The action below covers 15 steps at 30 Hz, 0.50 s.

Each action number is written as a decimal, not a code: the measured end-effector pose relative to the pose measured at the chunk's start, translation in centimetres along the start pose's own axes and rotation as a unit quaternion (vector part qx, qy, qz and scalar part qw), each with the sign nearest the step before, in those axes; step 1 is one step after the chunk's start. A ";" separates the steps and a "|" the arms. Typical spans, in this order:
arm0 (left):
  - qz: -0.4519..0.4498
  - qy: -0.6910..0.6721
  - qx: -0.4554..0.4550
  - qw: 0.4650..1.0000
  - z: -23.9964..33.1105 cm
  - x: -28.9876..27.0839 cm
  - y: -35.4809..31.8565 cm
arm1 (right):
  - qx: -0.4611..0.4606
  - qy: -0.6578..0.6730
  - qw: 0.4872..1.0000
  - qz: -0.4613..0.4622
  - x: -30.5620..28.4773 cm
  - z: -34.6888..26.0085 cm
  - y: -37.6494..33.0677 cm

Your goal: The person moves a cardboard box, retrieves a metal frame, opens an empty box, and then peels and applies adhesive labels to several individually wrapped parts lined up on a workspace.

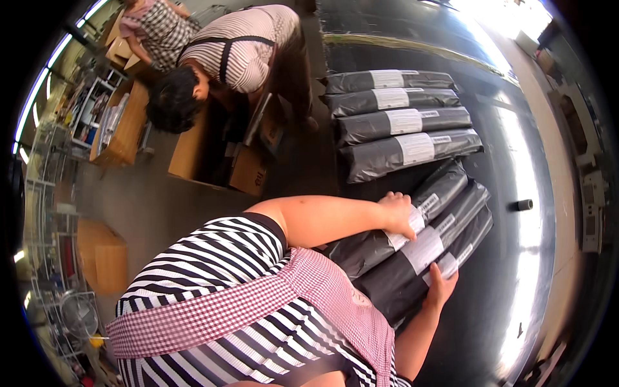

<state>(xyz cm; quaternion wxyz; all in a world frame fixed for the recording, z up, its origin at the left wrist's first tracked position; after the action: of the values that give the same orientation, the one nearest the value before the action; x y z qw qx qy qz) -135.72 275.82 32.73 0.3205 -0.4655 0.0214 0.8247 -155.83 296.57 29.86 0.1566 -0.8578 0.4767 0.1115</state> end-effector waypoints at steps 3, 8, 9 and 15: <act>0.057 -0.056 -0.050 0.996 0.1 0.4 0.1 | -0.028 -0.044 0.998 0.043 -2.1 -0.1 1.6; 0.066 -0.109 -0.056 0.990 0.9 1.8 2.1 | -0.030 -0.055 0.998 0.016 0.1 0.4 3.7; 0.053 -0.113 -0.057 0.991 1.0 2.4 1.8 | -0.048 -0.057 0.997 0.013 0.5 0.7 3.1; 0.011 -0.212 -0.014 0.977 -1.7 2.8 -2.5 | 0.009 0.077 0.997 -0.011 -0.4 2.8 -3.4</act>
<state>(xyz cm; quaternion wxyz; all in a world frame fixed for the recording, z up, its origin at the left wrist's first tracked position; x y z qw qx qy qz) -134.12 278.67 30.20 0.3019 -0.2838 -0.0533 0.9086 -153.23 299.60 27.95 0.1285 -0.8677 0.4786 0.0394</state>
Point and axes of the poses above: each hand's wrist, its own y-axis towards the middle knuckle, its own x-axis out of the palm, z = x × y, the point moved 4 cm from there along y, towards the middle knuckle, and after that the axes turned 14 degrees about z, right-handed, at the moved point
